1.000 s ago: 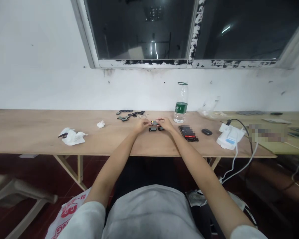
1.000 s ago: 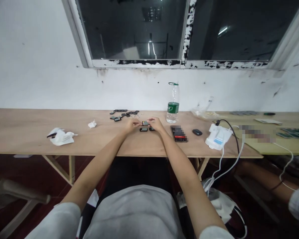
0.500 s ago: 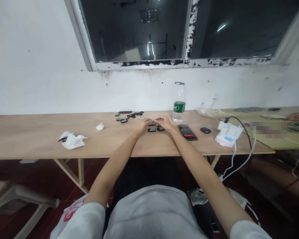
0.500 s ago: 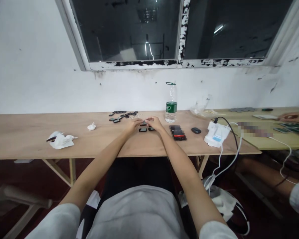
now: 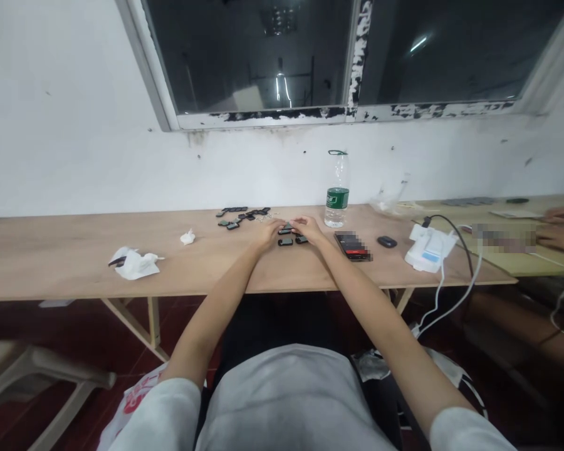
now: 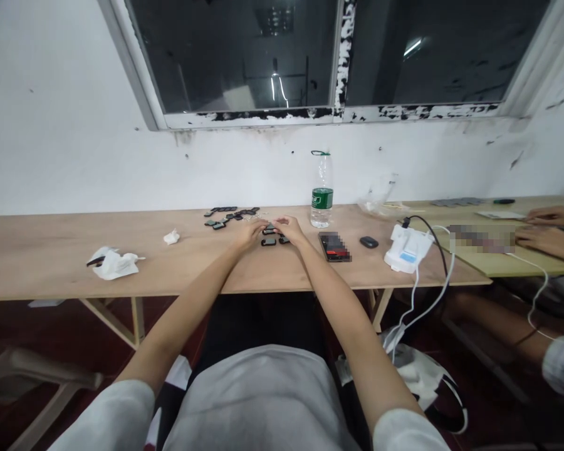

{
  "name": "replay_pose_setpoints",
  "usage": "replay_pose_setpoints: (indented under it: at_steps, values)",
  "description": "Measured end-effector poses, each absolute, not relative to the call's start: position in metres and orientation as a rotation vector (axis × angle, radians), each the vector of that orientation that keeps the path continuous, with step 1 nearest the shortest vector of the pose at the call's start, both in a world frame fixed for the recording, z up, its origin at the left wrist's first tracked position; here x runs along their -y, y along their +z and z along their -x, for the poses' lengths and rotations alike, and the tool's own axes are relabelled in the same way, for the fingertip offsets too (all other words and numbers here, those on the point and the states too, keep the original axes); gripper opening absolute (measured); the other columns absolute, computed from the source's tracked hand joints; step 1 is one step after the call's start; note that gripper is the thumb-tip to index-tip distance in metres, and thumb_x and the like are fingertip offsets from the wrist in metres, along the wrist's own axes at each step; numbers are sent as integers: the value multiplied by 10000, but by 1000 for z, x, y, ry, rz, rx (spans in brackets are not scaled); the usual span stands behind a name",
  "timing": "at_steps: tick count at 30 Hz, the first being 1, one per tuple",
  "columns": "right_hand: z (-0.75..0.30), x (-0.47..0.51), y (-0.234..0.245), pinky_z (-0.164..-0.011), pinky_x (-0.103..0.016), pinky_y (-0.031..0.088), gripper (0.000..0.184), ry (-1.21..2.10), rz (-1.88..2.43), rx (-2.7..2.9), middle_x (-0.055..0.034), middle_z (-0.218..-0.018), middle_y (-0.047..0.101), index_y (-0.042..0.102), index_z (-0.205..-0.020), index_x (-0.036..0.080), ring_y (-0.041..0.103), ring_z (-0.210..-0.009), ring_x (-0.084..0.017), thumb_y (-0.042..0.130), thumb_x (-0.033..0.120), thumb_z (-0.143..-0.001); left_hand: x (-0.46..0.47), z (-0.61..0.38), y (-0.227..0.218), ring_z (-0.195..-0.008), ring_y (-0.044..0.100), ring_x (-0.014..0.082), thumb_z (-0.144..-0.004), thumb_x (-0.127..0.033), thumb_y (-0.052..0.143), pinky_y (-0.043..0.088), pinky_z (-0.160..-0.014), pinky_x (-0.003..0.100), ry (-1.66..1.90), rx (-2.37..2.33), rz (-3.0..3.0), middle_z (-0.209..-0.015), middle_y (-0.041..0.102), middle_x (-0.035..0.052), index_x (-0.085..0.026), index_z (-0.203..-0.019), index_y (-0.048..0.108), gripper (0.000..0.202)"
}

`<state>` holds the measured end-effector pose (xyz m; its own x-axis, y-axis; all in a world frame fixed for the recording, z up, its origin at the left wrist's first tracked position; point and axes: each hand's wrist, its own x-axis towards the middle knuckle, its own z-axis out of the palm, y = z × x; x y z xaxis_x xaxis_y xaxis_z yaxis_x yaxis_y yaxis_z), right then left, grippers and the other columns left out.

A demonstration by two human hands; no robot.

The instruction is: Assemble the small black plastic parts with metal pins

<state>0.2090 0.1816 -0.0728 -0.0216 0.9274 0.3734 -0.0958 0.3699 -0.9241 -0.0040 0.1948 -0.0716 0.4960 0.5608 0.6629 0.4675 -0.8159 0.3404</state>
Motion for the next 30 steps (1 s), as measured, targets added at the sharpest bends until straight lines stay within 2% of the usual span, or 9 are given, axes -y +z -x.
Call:
replay_pose_setpoints:
  at_steps: [3, 7, 10, 13, 17, 21, 26, 30]
  values:
    - [-208, -182, -73, -875, -377, 694, 413, 978, 835, 1351, -67, -950, 793, 700, -861, 193, 769, -906, -228, 979, 471, -737, -195, 4, -71, -1240, 721, 312, -1065, -344, 614, 536, -1159, 468, 1245, -930, -2504, -1282, 814, 126, -210, -1151, 841, 277]
    - [-206, -184, -77, -862, -387, 697, 291, 887, 863, 1440, -89, -1010, 803, 717, -900, 193, 773, -922, -238, 906, 393, -809, -196, 11, -69, -1085, 751, 290, -1080, -440, 582, 601, -952, 382, 1339, -1078, -2246, -1201, 828, 126, -193, -1119, 825, 348]
    - [-206, -188, -81, -901, -412, 687, 157, 713, 983, 1551, -101, -1016, 819, 739, -916, 195, 783, -949, -253, 835, 305, -857, -198, 28, -65, -1006, 747, 267, -1076, -427, 532, 592, -857, 341, 1451, -1151, -2129, -1119, 824, 111, -189, -1078, 801, 360]
    - [-207, -193, -84, -989, -402, 649, 51, 551, 1101, 1624, -111, -1024, 838, 774, -925, 184, 797, -999, -248, 766, 193, -876, -203, 51, -60, -975, 741, 254, -1025, -372, 578, 584, -908, 347, 1506, -1259, -2057, -1056, 813, 102, -182, -1006, 778, 276]
    - [-206, -193, -87, -1000, -374, 621, 90, 445, 1265, 1744, -121, -1033, 858, 828, -934, 182, 807, -1012, -257, 741, 178, -912, -210, 79, -60, -1010, 741, 265, -881, -259, 769, 583, -1016, 406, 1303, -1399, -1949, -976, 797, 108, -168, -904, 734, 100]
    - [-202, -188, -83, -1025, -377, 587, 136, 280, 1344, 1897, -149, -1114, 860, 880, -986, 189, 794, -1067, -303, 753, 222, -950, -213, 94, -65, -877, 744, 276, -733, -212, 919, 616, -958, 494, 1108, -1473, -1852, -790, 758, 83, -161, -825, 705, 239]
    - [-191, -191, -74, -1065, -386, 557, 172, 208, 1316, 2014, -141, -1182, 851, 893, -1045, 206, 754, -1168, -325, 752, 261, -962, -213, 98, -69, -905, 782, 316, -522, -248, 1049, 646, -925, 501, 1004, -1340, -1803, -831, 816, 93, -170, -901, 759, 484]
    - [-180, -209, -66, -1092, -460, 543, 185, 258, 1436, 2096, -153, -1236, 837, 891, -1052, 230, 752, -1193, -367, 755, 216, -929, -215, 97, -72, -950, 784, 346, -512, -298, 1083, 637, -958, 533, 966, -1269, -1795, -843, 827, 111, -150, -953, 772, 560]
